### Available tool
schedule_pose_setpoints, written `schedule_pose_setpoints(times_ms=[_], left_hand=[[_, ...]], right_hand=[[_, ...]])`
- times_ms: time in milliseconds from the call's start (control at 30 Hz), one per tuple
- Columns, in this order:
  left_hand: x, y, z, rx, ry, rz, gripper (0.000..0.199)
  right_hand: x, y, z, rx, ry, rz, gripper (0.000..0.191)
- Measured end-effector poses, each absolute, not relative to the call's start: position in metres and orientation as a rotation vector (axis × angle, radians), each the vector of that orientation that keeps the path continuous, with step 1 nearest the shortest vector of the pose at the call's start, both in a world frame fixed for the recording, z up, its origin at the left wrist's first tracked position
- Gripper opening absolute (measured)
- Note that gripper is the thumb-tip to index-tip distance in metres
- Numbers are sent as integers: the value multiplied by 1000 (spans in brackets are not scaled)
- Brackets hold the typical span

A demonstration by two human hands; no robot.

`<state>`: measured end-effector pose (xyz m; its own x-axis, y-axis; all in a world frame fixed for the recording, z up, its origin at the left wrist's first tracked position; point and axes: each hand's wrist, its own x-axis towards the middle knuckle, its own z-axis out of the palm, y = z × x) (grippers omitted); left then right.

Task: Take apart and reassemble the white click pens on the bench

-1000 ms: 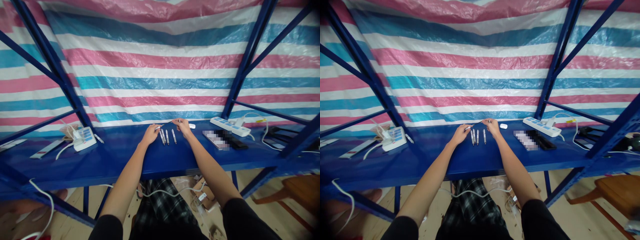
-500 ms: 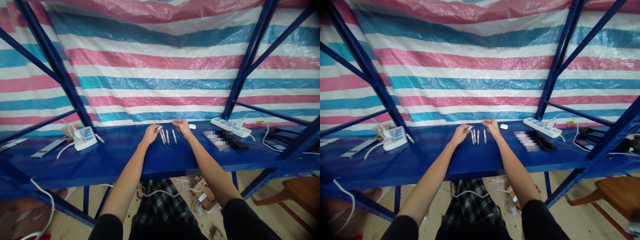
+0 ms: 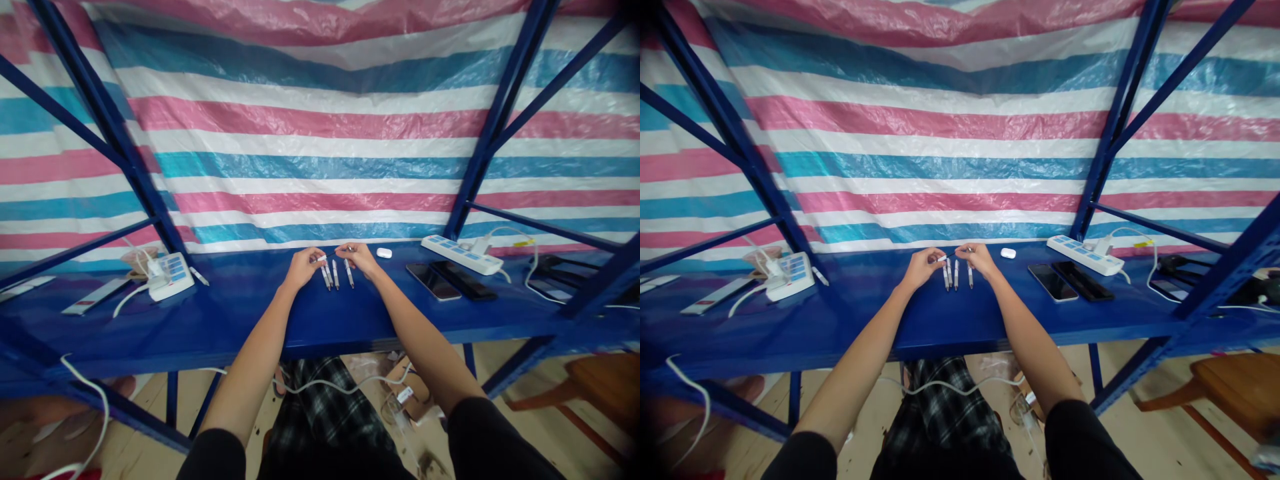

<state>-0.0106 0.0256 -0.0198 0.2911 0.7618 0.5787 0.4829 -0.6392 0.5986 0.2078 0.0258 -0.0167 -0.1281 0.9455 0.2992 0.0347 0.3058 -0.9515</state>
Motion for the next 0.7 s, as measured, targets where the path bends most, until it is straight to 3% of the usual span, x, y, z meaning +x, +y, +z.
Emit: schedule_pose_setpoints(times_ms=[433, 700], left_hand=[[-6, 20, -19, 2239, 1130, 1178, 22], [-7, 22, -20, 2210, 1158, 1227, 21]], right_hand=[[204, 25, -18, -962, -1410, 1122, 38], [218, 33, -14, -842, -1046, 1116, 34]])
